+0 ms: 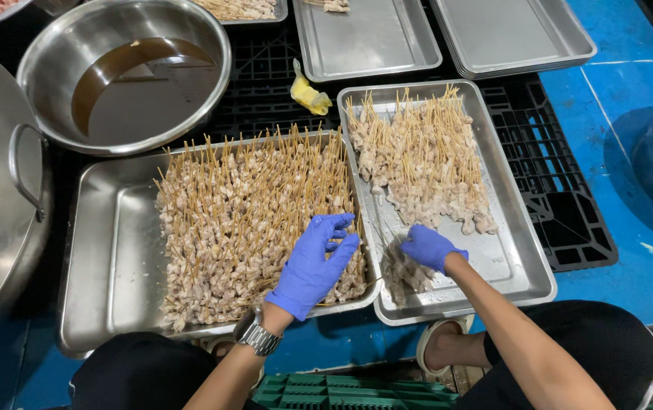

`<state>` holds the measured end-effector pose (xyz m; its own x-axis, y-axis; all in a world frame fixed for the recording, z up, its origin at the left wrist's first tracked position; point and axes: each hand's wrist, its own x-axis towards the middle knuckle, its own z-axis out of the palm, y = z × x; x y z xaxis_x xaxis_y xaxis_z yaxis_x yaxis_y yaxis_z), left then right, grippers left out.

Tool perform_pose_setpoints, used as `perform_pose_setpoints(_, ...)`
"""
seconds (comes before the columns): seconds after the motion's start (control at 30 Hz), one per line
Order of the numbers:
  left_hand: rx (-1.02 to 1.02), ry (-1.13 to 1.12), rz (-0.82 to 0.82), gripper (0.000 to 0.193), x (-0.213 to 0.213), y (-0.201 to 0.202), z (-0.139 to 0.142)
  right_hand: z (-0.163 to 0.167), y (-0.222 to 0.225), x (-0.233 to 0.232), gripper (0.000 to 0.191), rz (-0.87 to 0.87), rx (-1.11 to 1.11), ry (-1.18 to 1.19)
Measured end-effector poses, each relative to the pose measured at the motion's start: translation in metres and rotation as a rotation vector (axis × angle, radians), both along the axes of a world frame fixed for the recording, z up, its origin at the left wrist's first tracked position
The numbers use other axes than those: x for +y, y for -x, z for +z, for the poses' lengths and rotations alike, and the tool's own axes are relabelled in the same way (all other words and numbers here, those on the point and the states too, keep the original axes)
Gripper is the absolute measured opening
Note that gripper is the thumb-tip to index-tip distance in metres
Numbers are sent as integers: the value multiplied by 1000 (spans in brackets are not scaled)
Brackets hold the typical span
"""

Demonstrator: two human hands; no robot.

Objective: The person, wearing blue gloves, sits on the floor at a low table and threads pieces of marinated meat onto thin bamboo skewers by hand, one skewer at a time. They place finished skewers onto metal trays, rearrange the filled trays, and take empty skewers from a tray to continue threading.

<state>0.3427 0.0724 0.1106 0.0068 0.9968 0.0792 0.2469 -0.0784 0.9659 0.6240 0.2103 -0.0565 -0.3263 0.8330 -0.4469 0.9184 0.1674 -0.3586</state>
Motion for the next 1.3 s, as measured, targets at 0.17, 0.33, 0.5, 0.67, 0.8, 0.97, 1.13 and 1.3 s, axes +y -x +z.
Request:
perform_pose_setpoints(0.17,21,-15,8,41,1,3,2,27,24,-7,72,-60,48,140)
perform_pose_setpoints(0.33,42,-14,23,40,4,2,1,58,55,-33,50,-196,-72,44)
perform_pose_setpoints(0.5,37,0,26,40,4,2,-1,31,47,-17,36,-120,-107,75)
perform_pose_setpoints(0.67,39,14,25,39,8,3,-4,3,20,-1,40,-101,135,-22)
perform_pose_setpoints(0.8,54,13,17,39,8,3,-7,6,13,1,37,-1,193,31)
perform_pose_setpoints(0.97,43,14,6,38,8,3,-10,32,2,-7,35,138,195,-143)
perform_pose_setpoints(1.13,62,-13,-2,36,9,3,-13,73,-6,-25,29,-24,287,11)
perform_pose_setpoints(1.3,109,-13,-24,35,8,-3,-16,109,-14,-40,23,-147,371,-24)
